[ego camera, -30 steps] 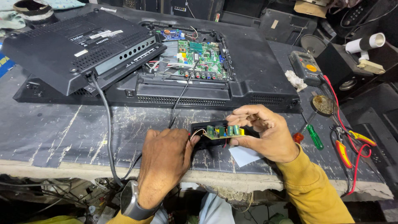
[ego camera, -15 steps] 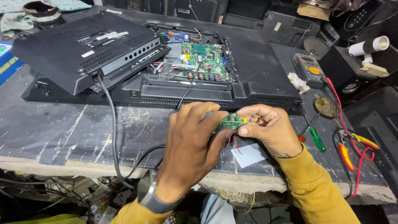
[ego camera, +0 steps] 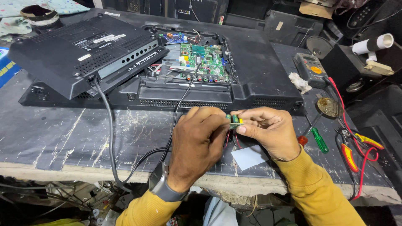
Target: The person repairs a small green circuit board at a cluttered workbench. They unscrew a black plastic housing with a screwdriver, open it, handle the board and wires, then use a soldering iron to solder components on the board, repeatedly touching the iron to the board while holding it steady.
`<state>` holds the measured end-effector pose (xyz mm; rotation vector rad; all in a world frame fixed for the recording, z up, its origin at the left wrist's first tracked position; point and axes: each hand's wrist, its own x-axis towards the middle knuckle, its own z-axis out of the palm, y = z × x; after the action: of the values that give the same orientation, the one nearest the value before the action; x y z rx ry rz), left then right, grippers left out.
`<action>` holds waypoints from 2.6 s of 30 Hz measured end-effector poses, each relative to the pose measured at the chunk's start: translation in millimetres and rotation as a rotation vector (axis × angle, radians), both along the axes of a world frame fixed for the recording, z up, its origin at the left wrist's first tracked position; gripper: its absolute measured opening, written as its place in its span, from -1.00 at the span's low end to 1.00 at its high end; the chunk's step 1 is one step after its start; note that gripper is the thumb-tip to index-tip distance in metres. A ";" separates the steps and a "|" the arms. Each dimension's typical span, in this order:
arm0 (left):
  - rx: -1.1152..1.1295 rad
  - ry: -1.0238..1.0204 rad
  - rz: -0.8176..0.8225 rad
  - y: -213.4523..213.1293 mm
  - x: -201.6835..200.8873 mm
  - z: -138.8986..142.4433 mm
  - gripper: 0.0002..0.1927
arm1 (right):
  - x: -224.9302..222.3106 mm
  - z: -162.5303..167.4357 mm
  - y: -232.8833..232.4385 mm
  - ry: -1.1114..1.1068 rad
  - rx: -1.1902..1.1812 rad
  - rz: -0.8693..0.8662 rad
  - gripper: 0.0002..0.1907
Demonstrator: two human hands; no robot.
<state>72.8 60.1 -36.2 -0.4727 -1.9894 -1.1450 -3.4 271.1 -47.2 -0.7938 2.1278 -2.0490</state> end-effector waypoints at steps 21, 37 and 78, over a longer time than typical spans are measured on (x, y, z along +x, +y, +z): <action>-0.002 -0.015 -0.062 -10.9 -5.4 -3.8 -0.80 | -1.3 -4.6 1.7 0.126 -0.013 0.080 -0.55; -0.019 -0.071 -0.319 -15.8 -16.3 -0.4 -0.53 | -12.2 -9.9 4.0 0.087 -0.132 0.108 -0.60; 0.062 -0.347 -0.429 -26.6 -30.9 -5.5 -0.59 | -17.1 -16.4 6.1 0.064 -0.045 -0.018 -0.70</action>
<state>41.9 33.5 -41.6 -0.7341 -2.2000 -1.6399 -20.5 277.2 -63.6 -0.8605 2.1363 -2.1161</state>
